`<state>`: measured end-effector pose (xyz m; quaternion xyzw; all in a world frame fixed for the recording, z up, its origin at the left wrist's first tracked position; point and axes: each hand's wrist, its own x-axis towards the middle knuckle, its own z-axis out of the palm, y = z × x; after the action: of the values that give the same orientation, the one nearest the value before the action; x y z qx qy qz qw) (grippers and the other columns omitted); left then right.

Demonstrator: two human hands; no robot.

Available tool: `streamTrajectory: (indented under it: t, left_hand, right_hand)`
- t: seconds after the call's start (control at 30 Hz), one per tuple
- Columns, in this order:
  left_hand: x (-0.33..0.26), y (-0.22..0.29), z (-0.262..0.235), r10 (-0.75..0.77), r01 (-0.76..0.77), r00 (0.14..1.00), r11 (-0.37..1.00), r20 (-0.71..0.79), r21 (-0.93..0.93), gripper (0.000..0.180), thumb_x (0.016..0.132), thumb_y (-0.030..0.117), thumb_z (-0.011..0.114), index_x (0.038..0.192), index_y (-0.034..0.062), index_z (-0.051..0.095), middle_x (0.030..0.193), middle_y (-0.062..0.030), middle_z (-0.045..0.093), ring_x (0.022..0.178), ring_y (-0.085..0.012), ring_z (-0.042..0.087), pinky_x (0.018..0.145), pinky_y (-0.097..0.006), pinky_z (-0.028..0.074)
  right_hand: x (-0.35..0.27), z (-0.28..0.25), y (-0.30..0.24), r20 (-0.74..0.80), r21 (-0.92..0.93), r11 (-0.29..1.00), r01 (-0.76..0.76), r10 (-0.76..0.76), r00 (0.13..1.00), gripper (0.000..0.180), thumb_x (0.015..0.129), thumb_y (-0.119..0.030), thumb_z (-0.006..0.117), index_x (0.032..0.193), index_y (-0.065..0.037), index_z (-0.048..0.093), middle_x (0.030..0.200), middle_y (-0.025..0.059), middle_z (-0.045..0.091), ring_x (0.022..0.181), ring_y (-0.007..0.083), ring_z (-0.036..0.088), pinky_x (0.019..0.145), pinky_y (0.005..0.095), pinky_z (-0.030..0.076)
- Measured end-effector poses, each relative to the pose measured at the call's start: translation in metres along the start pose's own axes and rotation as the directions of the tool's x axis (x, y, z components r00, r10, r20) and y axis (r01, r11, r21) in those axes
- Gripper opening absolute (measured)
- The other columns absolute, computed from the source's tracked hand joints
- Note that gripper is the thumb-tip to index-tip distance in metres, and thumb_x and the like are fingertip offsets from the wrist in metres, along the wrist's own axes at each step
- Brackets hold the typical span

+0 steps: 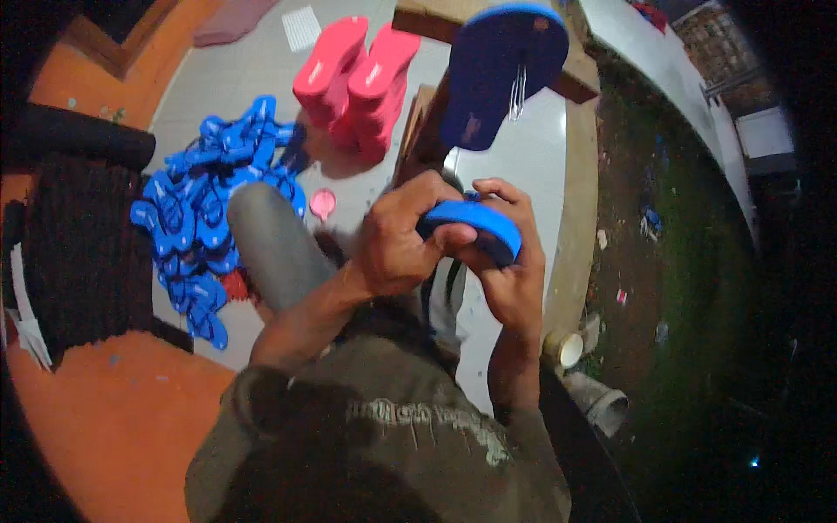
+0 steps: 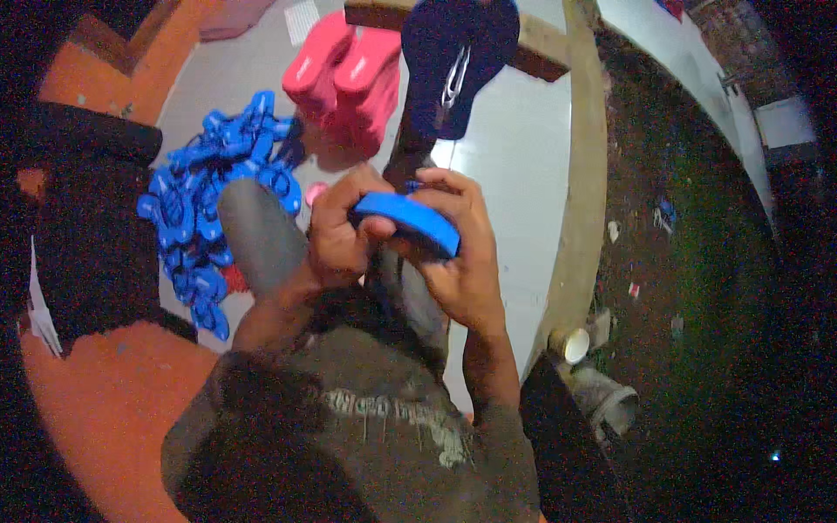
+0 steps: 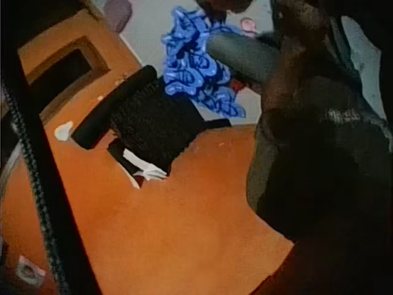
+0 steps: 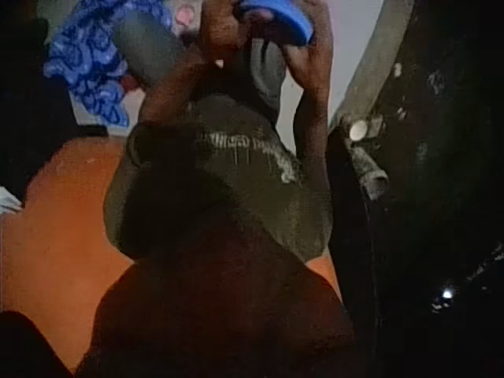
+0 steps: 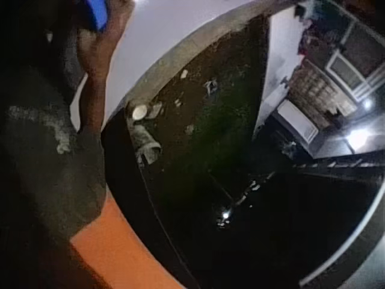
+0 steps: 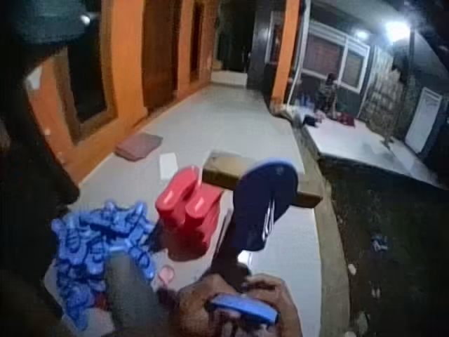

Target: The person assembles flip-flops by hand using a wooden jig, pulling the straps through the soles and testing the fit.

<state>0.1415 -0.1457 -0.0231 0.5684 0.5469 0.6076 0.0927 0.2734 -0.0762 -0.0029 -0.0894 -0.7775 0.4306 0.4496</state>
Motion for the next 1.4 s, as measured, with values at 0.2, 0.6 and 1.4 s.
streamTrajectory:
  t: [0.2, 0.6, 1.4]
  left_hand:
    - [-0.033, -0.028, -0.020, -0.490, 0.490, 0.816, 0.868, 0.307, 0.083, 0.050, 0.074, 0.045, 0.063, 0.096, 0.0028, 0.048, 0.078, -0.0059, 0.056, 0.075, -0.0147, 0.054, 0.069, -0.029, 0.043]
    - [0.020, -0.034, -0.065, -0.144, 0.151, 0.974, 0.988, 0.175, -0.028, 0.025, 0.070, 0.016, 0.070, 0.086, 0.0011, 0.060, 0.080, -0.0043, 0.058, 0.075, -0.0103, 0.054, 0.067, -0.023, 0.043]
    - [0.090, -0.031, -0.003, 0.369, -0.335, 0.912, 0.922, 0.179, -0.196, 0.018, 0.061, 0.014, 0.064, 0.077, 0.0067, 0.064, 0.074, -0.0008, 0.058, 0.068, -0.0197, 0.052, 0.060, -0.029, 0.043]
  right_hand:
    - [-0.027, -0.015, 0.017, -0.465, 0.247, 0.893, -0.375, 0.449, 0.763, 0.025, 0.080, -0.018, 0.062, 0.096, -0.001, 0.054, 0.084, 0.0062, 0.058, 0.077, 0.0136, 0.055, 0.070, 0.0266, 0.045]
    - [-0.001, 0.029, 0.032, 0.147, -0.233, 0.954, -0.187, 0.225, 0.963, 0.040, 0.073, -0.011, 0.066, 0.108, 0.000, 0.052, 0.106, 0.0136, 0.056, 0.098, 0.0270, 0.054, 0.085, 0.0346, 0.041]
    - [0.040, -0.021, 0.075, -0.255, 0.095, 0.977, 0.190, -0.161, 0.953, 0.022, 0.070, -0.022, 0.068, 0.082, -0.004, 0.064, 0.086, 0.0129, 0.059, 0.084, 0.0284, 0.057, 0.071, 0.0359, 0.047]
